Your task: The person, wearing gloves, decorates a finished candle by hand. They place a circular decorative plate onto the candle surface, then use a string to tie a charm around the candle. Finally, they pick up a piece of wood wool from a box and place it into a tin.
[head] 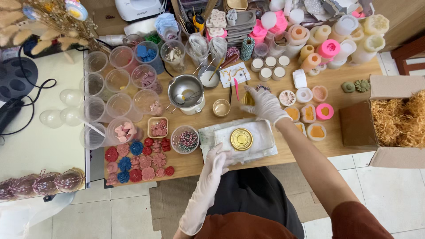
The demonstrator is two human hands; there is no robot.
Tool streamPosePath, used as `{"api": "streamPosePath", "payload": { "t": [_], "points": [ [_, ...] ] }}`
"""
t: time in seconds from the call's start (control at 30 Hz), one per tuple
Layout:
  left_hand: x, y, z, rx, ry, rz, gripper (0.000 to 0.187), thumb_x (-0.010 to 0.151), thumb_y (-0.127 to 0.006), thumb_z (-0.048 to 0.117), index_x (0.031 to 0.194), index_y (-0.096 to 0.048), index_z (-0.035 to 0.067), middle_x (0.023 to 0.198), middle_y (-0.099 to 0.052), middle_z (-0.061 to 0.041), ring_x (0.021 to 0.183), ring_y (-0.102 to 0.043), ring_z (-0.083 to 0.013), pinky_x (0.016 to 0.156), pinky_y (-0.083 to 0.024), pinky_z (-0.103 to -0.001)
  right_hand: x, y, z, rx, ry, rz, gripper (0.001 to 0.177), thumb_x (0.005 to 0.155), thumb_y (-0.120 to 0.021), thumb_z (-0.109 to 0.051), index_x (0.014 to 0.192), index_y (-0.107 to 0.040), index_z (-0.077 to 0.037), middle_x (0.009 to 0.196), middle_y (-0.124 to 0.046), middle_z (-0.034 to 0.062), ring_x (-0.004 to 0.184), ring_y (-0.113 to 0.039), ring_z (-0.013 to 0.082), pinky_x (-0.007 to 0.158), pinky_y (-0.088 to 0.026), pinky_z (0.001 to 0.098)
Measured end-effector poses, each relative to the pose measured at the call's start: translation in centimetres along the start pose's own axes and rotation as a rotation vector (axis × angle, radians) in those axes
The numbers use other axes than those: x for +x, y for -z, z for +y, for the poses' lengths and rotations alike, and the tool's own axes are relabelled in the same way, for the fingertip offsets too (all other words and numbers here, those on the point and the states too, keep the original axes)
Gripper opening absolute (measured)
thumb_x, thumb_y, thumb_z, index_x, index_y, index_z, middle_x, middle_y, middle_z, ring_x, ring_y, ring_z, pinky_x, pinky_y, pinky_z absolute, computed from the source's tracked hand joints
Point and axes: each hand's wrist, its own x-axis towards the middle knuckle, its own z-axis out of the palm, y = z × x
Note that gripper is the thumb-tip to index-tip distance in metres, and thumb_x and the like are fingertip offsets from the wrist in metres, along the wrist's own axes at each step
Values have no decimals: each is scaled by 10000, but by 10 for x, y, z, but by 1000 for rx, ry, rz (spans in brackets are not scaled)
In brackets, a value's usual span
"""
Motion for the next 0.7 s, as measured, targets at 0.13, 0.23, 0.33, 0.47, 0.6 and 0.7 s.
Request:
{"api": "streamPosePath", "payload": {
  "t": [0.13,0.23,0.33,0.47,0.6,0.7],
  "points": [
    [-11,8,9,18,-16,-2,647,999,-434,509,1496,-440,95,1315,-656,-85,1202,-663,-190,1015,-477,-377,40,-39,-10,-392,21,-179,909,659,-863,-627,1371,-521,-177,1144,-684,124,1032,-695,284,821,-572,420],
    [-10,8,9,61,-50,11,673,991,-427,515,1518,-402,99,1326,-621,-82,1208,-639,-188,1017,-475,-367,52,-58,-11,-428,43,-186,782,660,-850,-671,1233,-632,-187,1128,-706,89,1059,-699,257,856,-567,399],
    [1,4,2,28,-40,-12,631,1005,-484,443,1523,-402,94,1270,-665,-121,1166,-651,-208,1016,-490,-342,47,-48,-19,-395,-5,-97,986,553,-878,-723,1265,-563,-117,1095,-662,93,1007,-678,235,805,-562,384],
    [17,-4,-10,62,-108,-103,592,954,-620,199,1491,-418,52,1278,-621,-125,1189,-617,-207,1021,-479,-335,-13,3,-29,39,-8,419,814,730,-874,-536,1312,-545,-71,983,-668,169,865,-684,327,709,-546,431],
    [23,-13,-12,-9,-112,-190,468,986,-574,119,1433,-482,14,1324,-616,-128,1258,-596,-191,1098,-449,-324,-115,55,10,609,-258,606,603,873,-783,-235,1407,-543,-89,1012,-697,65,824,-688,201,739,-557,347],
    [22,-20,-12,-45,-44,-235,431,975,-579,113,1392,-532,16,1328,-629,-123,1235,-612,-198,1090,-456,-328,-191,82,85,490,-317,892,319,976,-729,-55,1283,-643,-80,1133,-696,94,958,-711,164,804,-584,306]
  ]
}}
